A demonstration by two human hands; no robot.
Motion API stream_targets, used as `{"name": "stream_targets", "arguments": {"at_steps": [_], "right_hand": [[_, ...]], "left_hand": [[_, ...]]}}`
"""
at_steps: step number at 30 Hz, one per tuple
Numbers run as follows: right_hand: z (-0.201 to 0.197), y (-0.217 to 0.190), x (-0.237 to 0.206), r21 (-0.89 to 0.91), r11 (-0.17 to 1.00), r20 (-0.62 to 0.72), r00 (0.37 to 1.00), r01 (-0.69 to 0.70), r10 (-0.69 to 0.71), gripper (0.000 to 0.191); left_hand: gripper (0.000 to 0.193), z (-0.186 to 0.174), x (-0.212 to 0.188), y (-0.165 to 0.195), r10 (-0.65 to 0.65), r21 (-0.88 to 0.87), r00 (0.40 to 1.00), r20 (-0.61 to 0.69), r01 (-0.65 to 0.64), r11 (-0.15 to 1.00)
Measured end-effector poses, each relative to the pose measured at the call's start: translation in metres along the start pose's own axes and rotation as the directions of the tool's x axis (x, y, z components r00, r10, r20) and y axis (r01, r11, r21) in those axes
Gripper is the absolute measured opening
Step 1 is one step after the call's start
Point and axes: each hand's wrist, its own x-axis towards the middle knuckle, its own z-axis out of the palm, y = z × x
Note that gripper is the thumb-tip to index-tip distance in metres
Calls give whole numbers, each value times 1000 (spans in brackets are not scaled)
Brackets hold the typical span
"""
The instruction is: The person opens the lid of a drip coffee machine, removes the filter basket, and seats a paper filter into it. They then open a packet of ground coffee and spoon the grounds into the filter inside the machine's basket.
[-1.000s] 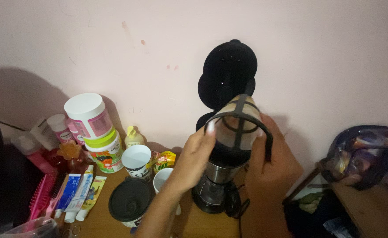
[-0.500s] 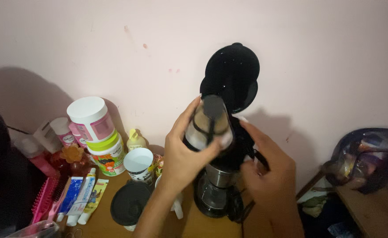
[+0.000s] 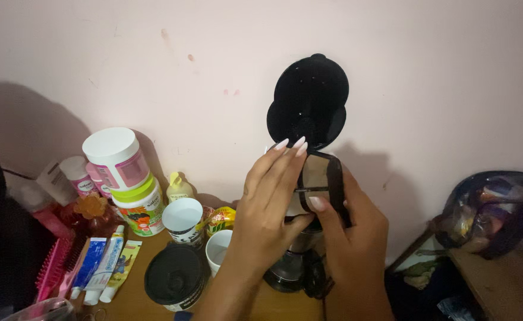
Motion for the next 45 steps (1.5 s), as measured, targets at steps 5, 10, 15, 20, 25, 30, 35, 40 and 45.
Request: {"name": "stream_targets", "arguments": {"at_steps": [5,10,15,20,25,30,35,40,45], "right_hand": [[-7,-4,2,-58,986,38,987,159,-157,53],[-12,-2,6,-345,931,137,988,119,-75,78],[-10,12,3,-321,897,117,952,305,-282,64],[-13,37,-6,-327,837,161,898,439,-409,42],[-21,44,-11,69,997,-98,995,-23,30,25],[-14,22,1,-42,998,52,998,44,-42,53],[-5,-2,12,-108,992,81,995,72,-63,47],[-5,-5,20,-177,962,88,977,207,-194,44],[-3,0,23,-168,978,135,985,127,-104,47]], "left_hand": [[101,-1,-1,-1,-71,-58,997,13,72,996],[93,-2,-1,-5,-85,-137,996,41,90,986],[93,1,-4,-5,-130,-185,991,32,134,974],[102,2,-3,-6,-185,-271,982,32,186,944],[101,-4,3,-10,-107,-100,994,20,109,989],[97,-8,2,-4,-10,-8,995,95,11,1000],[100,-14,6,-5,-5,-196,989,148,35,980],[98,-15,22,-17,-86,-246,973,214,139,959],[92,-19,27,-24,-130,-541,950,285,272,796]]}}
